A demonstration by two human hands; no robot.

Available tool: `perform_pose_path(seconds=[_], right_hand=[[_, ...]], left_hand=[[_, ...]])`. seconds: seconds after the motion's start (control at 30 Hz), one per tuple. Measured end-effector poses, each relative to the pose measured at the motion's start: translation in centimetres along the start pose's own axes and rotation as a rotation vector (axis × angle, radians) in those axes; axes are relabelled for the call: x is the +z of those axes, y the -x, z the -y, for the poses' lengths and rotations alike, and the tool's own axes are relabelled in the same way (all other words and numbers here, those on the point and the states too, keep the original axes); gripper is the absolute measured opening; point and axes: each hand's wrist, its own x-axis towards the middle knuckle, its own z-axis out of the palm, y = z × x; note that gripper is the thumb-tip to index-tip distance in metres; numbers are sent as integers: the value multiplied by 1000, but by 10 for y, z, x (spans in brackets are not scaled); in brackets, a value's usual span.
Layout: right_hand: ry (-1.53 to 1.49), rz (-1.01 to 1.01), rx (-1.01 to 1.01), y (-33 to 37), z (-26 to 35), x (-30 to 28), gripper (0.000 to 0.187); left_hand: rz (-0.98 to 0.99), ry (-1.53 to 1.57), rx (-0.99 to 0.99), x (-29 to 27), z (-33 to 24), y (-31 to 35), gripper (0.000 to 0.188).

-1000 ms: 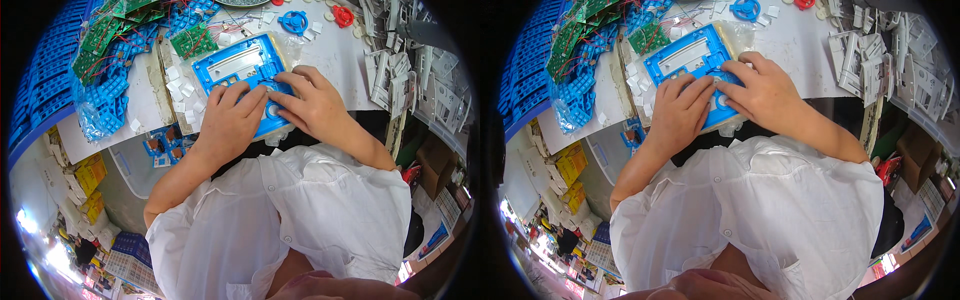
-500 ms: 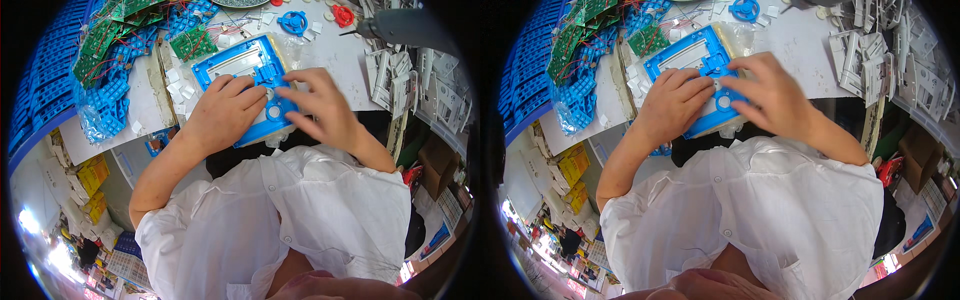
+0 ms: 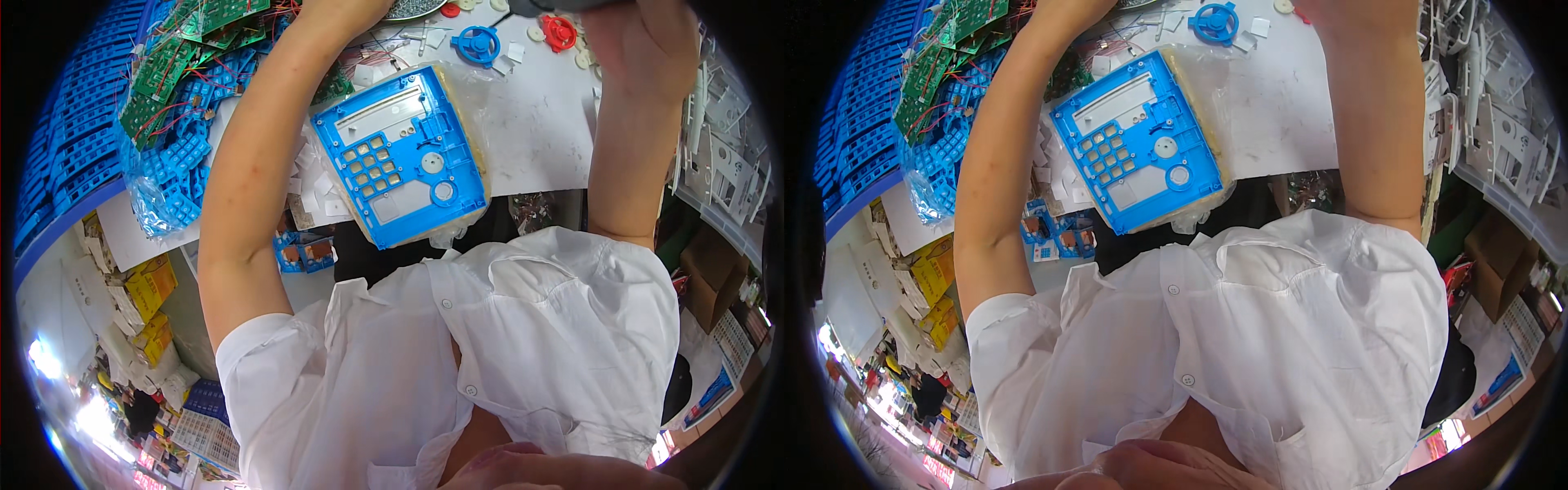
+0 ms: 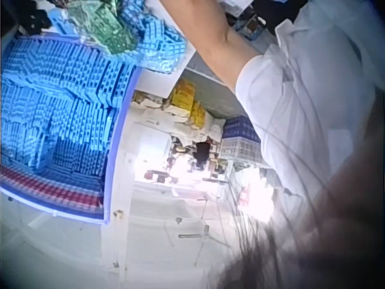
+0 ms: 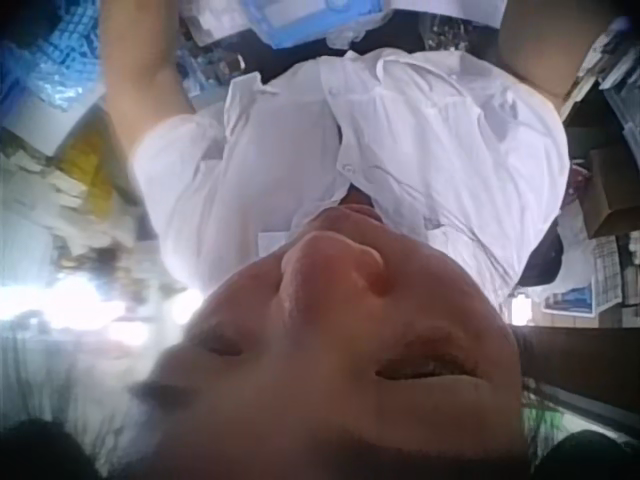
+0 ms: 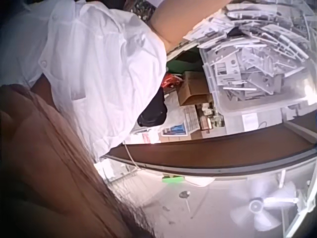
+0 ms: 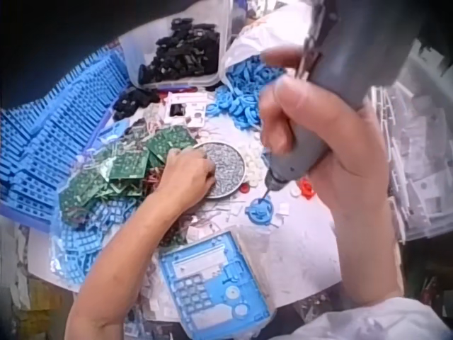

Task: Assembling components into a blue plastic frame, applying hot glue and fitting parts together.

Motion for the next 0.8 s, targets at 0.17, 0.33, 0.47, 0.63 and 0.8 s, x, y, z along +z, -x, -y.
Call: perform_pose_path(seconds=[0.17,0.33,0.47,0.63,0.8], right_hand=[[46,-41,150,16,-4,1,44],[53,-27,175,14,-1,-3,43],[5,19,194,14,-5,-10,40],[-267,167,241,42,-4,-27,33],[-437,223,179,84,24,7,19]], left_hand=[[-113,5,-83,11,1,-5,20],[-129,-114,-92,26,14,-16,23],[-120,-51,-121,19,12,-21,20],[19,786,-255,-55,-62,30,16],[-56,642,-15,-82,-130,127,22]])
